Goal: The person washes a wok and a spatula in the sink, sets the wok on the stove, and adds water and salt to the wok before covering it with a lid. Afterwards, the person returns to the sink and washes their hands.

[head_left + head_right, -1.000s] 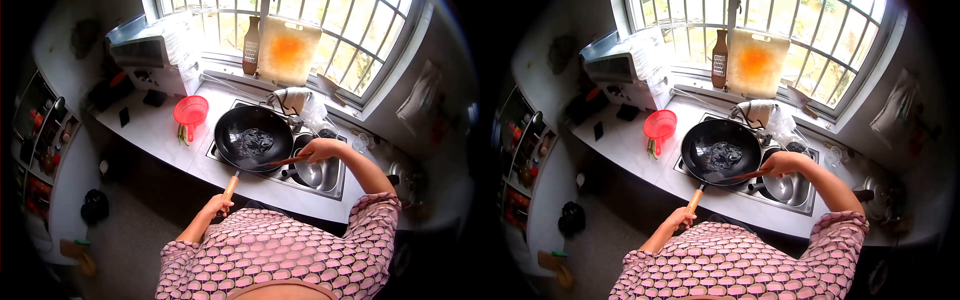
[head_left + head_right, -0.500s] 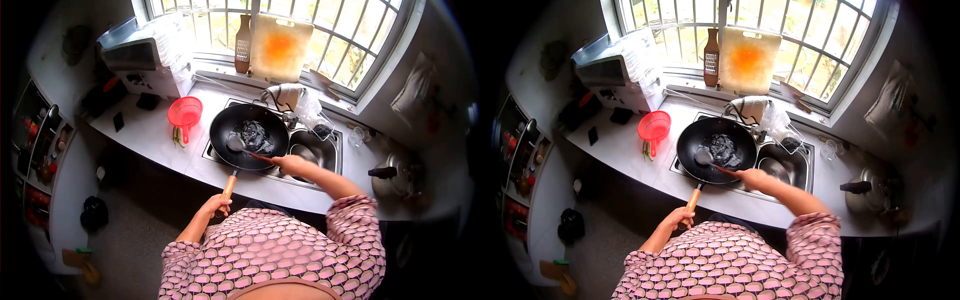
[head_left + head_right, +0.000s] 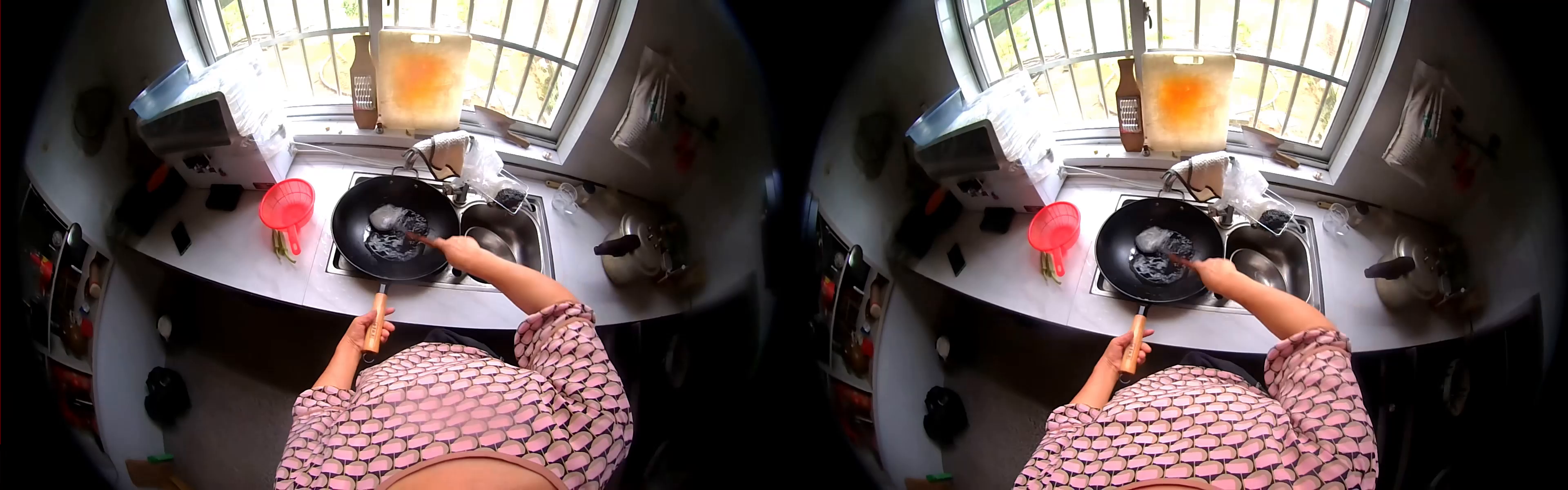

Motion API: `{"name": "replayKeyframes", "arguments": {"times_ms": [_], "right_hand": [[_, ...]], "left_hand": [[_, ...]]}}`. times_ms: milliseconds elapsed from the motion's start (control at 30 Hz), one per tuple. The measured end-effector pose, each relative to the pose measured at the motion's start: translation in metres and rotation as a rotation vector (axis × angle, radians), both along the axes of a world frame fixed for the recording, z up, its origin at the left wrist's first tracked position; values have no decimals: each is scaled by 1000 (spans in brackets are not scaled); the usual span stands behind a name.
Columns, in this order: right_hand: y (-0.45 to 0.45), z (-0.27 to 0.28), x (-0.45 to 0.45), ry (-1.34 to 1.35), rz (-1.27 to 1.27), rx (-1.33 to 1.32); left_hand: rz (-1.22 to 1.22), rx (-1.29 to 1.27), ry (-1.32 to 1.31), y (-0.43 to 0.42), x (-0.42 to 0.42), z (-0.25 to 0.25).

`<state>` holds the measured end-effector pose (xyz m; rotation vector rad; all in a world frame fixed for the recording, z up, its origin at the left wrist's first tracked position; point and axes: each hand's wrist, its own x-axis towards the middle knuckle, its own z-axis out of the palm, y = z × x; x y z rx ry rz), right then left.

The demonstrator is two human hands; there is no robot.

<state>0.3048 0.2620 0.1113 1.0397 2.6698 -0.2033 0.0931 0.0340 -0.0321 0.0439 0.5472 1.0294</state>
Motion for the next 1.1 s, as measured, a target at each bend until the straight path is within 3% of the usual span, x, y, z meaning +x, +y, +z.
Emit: {"name": "replayKeyframes", "arguments": {"times_ms": [100,167,300,367,467,700,833,967,1100], "right_hand": [[-14,28,15,-1,-29,-248],[-4,46,41,-19,63,-291],[-22,100,66,-207,48,-16],[-27,97,77,-266,8,79],[-32,87,101,-60,-124,172],[-43,80,133,45,-147,233],[-40,66,146,157,-108,315],[-33,64,148,143,-133,254],[-27,58,149,145,-168,155]], "left_hand": [[-62,12,28,5,-6,-14],[-76,-21,48,7,-3,2],[-91,-97,323,12,-11,41],[-122,-140,382,19,-29,65],[-171,-138,640,30,-42,102],[-303,-81,1313,60,-72,150],[-334,-42,1549,70,-74,187],[-407,-47,1733,78,-62,220],[-384,-75,1628,84,-61,204]]}}
